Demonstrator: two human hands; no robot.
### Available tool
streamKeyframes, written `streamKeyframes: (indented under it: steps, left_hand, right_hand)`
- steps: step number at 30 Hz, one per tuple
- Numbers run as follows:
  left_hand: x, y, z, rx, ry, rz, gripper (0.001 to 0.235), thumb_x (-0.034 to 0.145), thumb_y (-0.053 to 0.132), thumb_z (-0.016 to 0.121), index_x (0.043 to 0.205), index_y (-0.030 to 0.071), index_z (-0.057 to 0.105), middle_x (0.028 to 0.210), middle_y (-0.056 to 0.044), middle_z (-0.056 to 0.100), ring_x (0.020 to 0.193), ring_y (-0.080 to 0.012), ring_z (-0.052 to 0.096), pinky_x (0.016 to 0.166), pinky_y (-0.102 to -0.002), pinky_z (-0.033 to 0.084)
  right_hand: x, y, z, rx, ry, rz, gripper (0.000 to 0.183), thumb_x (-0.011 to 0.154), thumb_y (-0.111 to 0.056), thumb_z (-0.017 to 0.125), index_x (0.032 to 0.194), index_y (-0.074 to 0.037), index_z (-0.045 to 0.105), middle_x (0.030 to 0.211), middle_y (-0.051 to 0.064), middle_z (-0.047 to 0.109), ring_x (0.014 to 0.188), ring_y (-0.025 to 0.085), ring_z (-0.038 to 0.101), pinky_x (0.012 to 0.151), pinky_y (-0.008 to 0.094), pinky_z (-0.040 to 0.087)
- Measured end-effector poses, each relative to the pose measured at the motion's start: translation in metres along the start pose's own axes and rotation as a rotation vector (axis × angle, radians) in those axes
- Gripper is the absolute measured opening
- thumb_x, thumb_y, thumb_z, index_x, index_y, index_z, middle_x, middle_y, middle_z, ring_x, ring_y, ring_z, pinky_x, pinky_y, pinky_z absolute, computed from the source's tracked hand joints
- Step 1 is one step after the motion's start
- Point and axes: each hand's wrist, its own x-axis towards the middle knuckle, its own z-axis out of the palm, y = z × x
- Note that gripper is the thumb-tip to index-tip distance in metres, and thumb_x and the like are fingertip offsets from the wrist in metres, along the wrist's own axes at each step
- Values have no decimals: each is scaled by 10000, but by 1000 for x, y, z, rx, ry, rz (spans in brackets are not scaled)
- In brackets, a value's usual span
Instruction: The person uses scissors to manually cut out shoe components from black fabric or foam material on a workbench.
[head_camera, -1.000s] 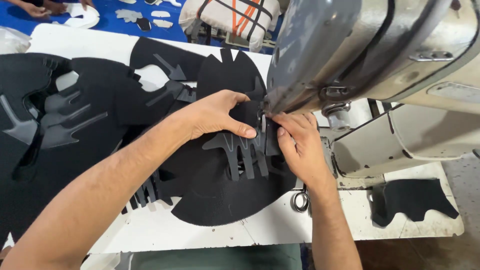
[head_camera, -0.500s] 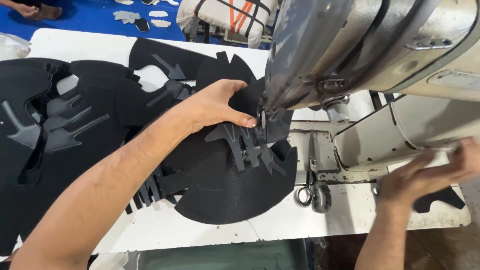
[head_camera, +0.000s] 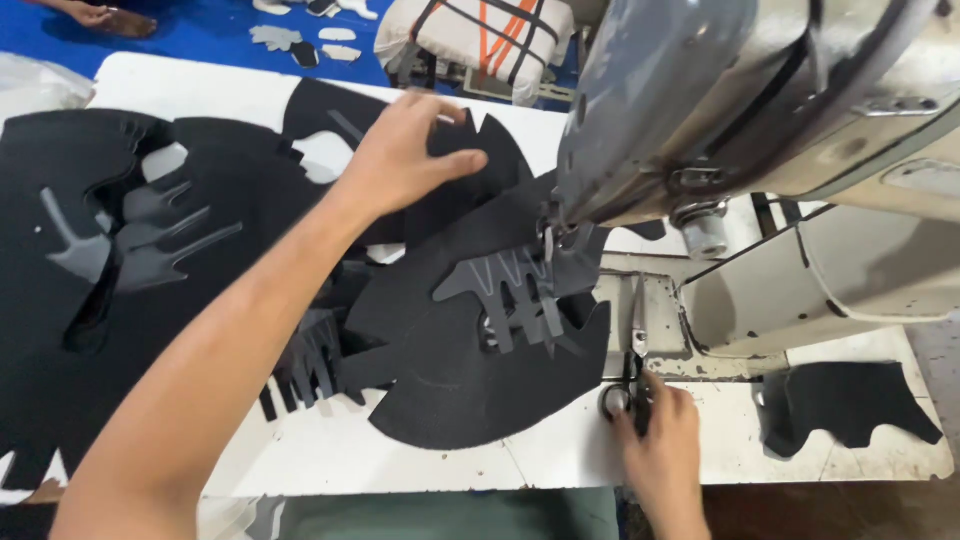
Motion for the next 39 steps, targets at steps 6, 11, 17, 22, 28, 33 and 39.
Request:
streamKeyframes:
  steps: [6, 11, 17, 22, 28, 33, 39]
  left_hand:
    - [47, -7, 34, 385, -298, -249, 1302, 527, 539, 1050, 1481, -44, 382, 1270, -220, 621, 1218, -421, 537, 1077, -551, 325]
    - [32, 17, -8, 241, 48, -41, 517, 630, 272, 944, 1052, 82, 713, 1041, -148, 715, 1014, -367, 667, 880, -435, 519]
    - [-46, 97, -91, 146, 602, 255, 315, 837, 44, 876, 1008, 32, 612, 911, -131, 670, 870, -340, 702, 754, -382, 549]
    - [-84, 119, -95, 186, 586, 410, 305, 778, -45, 794, 1012, 27, 610, 910, -101, 644, 807, -298, 676, 694, -361, 520]
    - [-96, 138, -87, 298, 634, 481, 271, 734, -20, 809, 923, 44, 627, 782, -86, 574, 728, -304, 620, 646, -413, 465]
    - [-115, 119, -95, 208, 747, 403, 259, 842, -46, 792, 1031, 27, 631, 907, -99, 631, 822, -266, 678, 681, -361, 532]
    - [-241, 96, -136, -467, 1379, -5, 399, 1071, -51, 777, 1371, -25, 516, 1370, -143, 617, 1146, -196, 619, 1024, -342, 511]
  right_hand:
    - [27, 3, -3, -110, -127, 160, 591, 772, -122, 791, 1326, -25, 608, 981, 195, 714, 849, 320, 709, 758, 410, 568]
    - [43, 70, -6, 191, -314, 396, 491, 789, -112, 757, 1263, -15, 671, 869, 181, 743, 772, 301, 708, 705, 391, 546]
    - [-33, 95, 4, 1236, -206, 528, 519, 871, -143, 634, 1347, 54, 564, 800, 161, 668, 669, 258, 625, 591, 362, 517]
    - [-124, 28, 16, 1868, -377, 182, 612, 1057, -375, 620, 1396, 87, 406, 897, 138, 585, 644, 246, 557, 548, 381, 504]
    - [-53, -150, -42, 1937, -994, 72, 883, 949, -759, 520, 1382, 7, 451, 1005, 86, 547, 844, 236, 530, 748, 319, 437]
    - [7, -157, -13, 1988, -817, 337, 555, 1027, -519, 639, 1287, -32, 583, 860, 2, 537, 675, 106, 477, 593, 240, 383]
    - [-88, -109, -5, 1357, -686, 90, 379, 922, -245, 694, 1150, 44, 599, 709, 59, 610, 542, 134, 553, 508, 276, 421]
